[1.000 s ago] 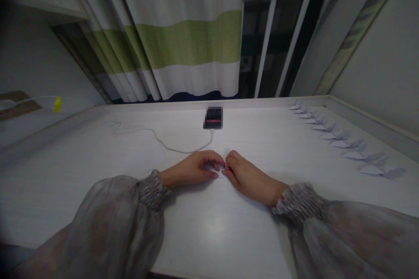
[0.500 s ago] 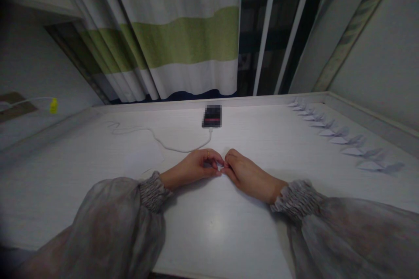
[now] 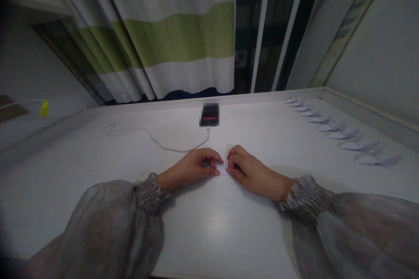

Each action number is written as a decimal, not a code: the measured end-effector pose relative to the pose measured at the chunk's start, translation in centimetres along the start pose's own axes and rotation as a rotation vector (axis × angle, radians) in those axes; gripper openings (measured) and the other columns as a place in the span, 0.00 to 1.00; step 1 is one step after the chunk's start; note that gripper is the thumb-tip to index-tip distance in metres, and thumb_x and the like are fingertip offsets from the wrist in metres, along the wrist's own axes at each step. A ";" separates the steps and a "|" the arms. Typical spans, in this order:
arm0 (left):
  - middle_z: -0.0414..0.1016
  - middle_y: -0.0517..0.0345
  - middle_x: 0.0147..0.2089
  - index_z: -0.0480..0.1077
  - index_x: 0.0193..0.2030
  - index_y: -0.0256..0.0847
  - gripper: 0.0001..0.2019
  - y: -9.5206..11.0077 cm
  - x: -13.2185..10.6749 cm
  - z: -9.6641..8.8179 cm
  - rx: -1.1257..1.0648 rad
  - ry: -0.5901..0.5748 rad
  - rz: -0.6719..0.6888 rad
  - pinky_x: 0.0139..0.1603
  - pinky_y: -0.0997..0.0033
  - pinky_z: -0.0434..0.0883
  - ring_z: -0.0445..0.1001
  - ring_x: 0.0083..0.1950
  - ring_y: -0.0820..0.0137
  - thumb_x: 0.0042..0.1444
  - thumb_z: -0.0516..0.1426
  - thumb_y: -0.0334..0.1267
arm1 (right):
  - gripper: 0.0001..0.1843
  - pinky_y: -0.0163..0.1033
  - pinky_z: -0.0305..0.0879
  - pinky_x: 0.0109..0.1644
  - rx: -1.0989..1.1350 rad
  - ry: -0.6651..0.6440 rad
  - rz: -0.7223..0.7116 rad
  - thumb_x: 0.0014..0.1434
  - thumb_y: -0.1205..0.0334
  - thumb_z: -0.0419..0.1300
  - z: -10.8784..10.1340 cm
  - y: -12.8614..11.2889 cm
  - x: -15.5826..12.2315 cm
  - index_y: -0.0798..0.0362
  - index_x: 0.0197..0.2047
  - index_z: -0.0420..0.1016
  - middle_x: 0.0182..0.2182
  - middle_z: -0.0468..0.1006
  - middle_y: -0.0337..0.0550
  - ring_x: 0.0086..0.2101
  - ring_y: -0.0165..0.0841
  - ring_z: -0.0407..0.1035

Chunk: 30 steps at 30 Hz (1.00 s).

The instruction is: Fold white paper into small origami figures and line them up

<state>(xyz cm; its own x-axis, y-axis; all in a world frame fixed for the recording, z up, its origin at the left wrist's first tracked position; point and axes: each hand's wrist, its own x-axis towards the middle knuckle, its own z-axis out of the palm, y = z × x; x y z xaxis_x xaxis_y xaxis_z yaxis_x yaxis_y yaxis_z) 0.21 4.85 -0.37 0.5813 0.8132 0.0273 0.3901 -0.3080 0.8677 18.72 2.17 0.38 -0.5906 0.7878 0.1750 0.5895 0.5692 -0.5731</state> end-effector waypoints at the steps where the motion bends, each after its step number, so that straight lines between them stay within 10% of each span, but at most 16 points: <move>1: 0.70 0.57 0.32 0.69 0.36 0.34 0.12 0.0 0.0 0.0 0.000 0.001 -0.001 0.39 0.70 0.66 0.67 0.32 0.76 0.41 0.60 0.29 | 0.06 0.41 0.63 0.40 -0.006 0.002 0.004 0.56 0.67 0.47 0.0 0.1 -0.1 0.54 0.28 0.62 0.36 0.63 0.46 0.35 0.32 0.60; 30: 0.71 0.55 0.34 0.69 0.28 0.34 0.06 0.0 0.2 0.2 0.001 0.020 0.029 0.34 0.73 0.65 0.66 0.31 0.76 0.43 0.59 0.34 | 0.09 0.49 0.58 0.46 -0.134 0.012 -0.024 0.56 0.66 0.46 0.2 0.8 0.0 0.54 0.27 0.63 0.37 0.65 0.49 0.39 0.37 0.59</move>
<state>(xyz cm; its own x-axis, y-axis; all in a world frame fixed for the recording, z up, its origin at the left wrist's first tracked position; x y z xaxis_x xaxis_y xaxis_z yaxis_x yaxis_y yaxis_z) 0.47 4.91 -0.50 0.5780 0.8137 0.0618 0.3745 -0.3319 0.8658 19.11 2.55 -0.21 -0.5990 0.7761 0.1971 0.6445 0.6134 -0.4565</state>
